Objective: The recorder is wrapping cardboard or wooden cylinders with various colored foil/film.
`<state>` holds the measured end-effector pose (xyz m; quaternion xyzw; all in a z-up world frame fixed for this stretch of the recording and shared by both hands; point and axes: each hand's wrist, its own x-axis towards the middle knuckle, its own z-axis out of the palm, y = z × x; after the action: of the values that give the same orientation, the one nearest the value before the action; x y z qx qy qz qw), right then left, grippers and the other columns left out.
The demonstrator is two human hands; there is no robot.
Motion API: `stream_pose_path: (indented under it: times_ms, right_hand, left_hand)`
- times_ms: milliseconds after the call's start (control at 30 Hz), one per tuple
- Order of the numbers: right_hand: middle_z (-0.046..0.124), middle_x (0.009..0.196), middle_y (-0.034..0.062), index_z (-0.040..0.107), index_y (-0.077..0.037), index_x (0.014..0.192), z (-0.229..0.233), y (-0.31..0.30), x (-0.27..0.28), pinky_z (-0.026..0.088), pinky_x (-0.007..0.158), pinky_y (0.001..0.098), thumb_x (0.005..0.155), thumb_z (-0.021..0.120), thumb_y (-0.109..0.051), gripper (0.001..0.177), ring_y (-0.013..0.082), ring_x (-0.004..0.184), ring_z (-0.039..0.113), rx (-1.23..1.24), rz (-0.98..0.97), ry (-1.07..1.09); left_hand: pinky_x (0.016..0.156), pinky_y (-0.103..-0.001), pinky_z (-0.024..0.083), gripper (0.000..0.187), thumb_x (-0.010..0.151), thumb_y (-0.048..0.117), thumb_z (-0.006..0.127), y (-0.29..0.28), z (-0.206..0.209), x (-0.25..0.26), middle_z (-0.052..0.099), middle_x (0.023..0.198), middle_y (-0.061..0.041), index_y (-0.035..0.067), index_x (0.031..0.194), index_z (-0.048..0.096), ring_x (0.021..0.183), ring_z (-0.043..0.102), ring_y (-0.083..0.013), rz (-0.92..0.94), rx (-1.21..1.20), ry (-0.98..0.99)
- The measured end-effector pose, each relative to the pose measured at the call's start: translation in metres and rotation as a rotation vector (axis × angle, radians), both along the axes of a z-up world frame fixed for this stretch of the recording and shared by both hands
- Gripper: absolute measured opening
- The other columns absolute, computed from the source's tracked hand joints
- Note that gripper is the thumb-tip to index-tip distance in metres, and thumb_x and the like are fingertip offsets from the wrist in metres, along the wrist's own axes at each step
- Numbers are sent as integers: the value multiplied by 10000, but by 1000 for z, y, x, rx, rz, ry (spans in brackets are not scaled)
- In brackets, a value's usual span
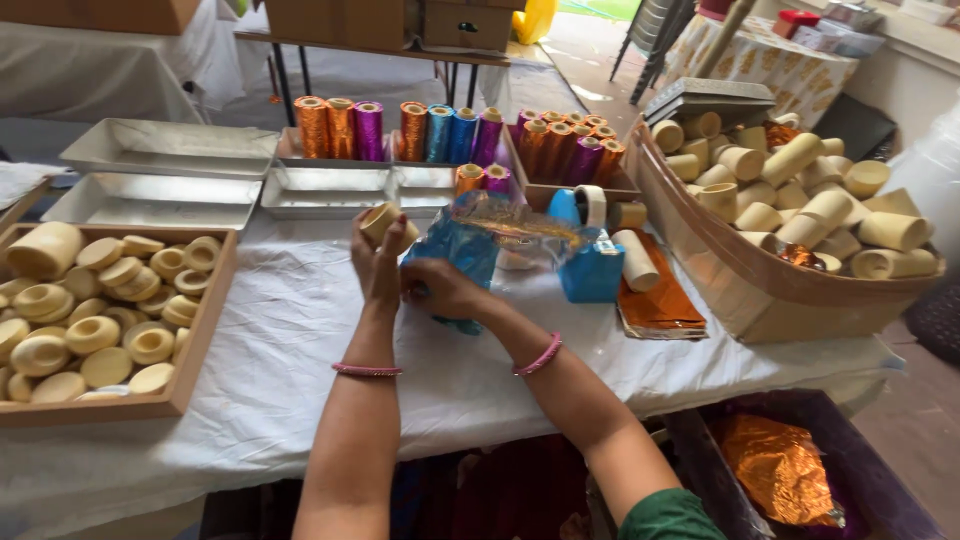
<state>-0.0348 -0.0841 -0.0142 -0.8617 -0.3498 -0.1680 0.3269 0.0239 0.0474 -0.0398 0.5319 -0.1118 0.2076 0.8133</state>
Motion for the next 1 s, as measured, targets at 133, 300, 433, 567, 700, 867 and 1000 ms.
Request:
stream_pose_path:
  times_ms: [133, 300, 433, 567, 700, 867, 1000]
  right_hand:
    - [767, 981, 112, 733, 3, 1014, 24, -29, -20, 594, 835, 320, 839, 762, -31, 180, 194, 900, 734, 7, 213, 251]
    - [768, 1038, 89, 745, -78, 964, 41, -76, -17, 639, 836, 365, 914, 721, -77, 56, 189, 939, 752, 442, -334, -281]
    - [736, 1129, 140, 737, -54, 1063, 45, -84, -27, 503, 975, 446, 834, 766, -149, 249, 286, 1087, 691, 133, -743, -630]
    - [740, 1064, 89, 749, -130, 1100, 24, -104, -11, 333, 1071, 511, 821, 791, -184, 288, 291, 1080, 680, -256, -997, -610]
    - [741, 1037, 21, 719, -189, 1071, 16, -121, 3, 342, 1108, 545, 932, 759, -175, 146, 212, 1018, 699, -240, -1110, -627]
    - [696, 998, 2, 644, -146, 1078, 50, -163, -25, 452, 972, 496, 1033, 724, -182, 99, 196, 916, 696, 187, -1219, -701]
    - [699, 865, 28, 617, -105, 926, 86, -208, -83, 510, 820, 507, 908, 779, -184, 182, 247, 786, 714, 59, -1452, -762]
  left_hand:
    - [843, -331, 569, 648, 877, 435, 809, -1, -3, -2, 661, 1104, -141, 11, 1305, 570, 995, 660, -216, -246, -94, -55]
    - [804, -356, 615, 696, 824, 550, 739, -4, 12, -18, 701, 1050, -161, 40, 1262, 558, 935, 730, -238, -350, 142, 59]
    - [788, -319, 638, 681, 808, 592, 704, -4, 24, -35, 762, 1032, -134, 65, 1227, 601, 920, 770, -216, -229, 550, 49]
    - [1027, -516, 474, 719, 800, 633, 712, -9, 27, -45, 766, 964, -152, 104, 1272, 593, 924, 757, -269, -86, 1244, -39]
    - [1185, -611, 274, 694, 815, 663, 659, -8, 26, -47, 767, 954, -153, 102, 1222, 623, 959, 748, -290, 32, 1459, -102]
    - [1171, -625, 276, 716, 818, 666, 651, -4, 27, -44, 763, 951, -153, 85, 1235, 618, 979, 729, -301, 113, 1465, -43]
    - [1158, -648, 261, 735, 822, 672, 656, -6, 20, -43, 755, 949, -170, 71, 1241, 610, 976, 724, -317, 130, 1461, -27]
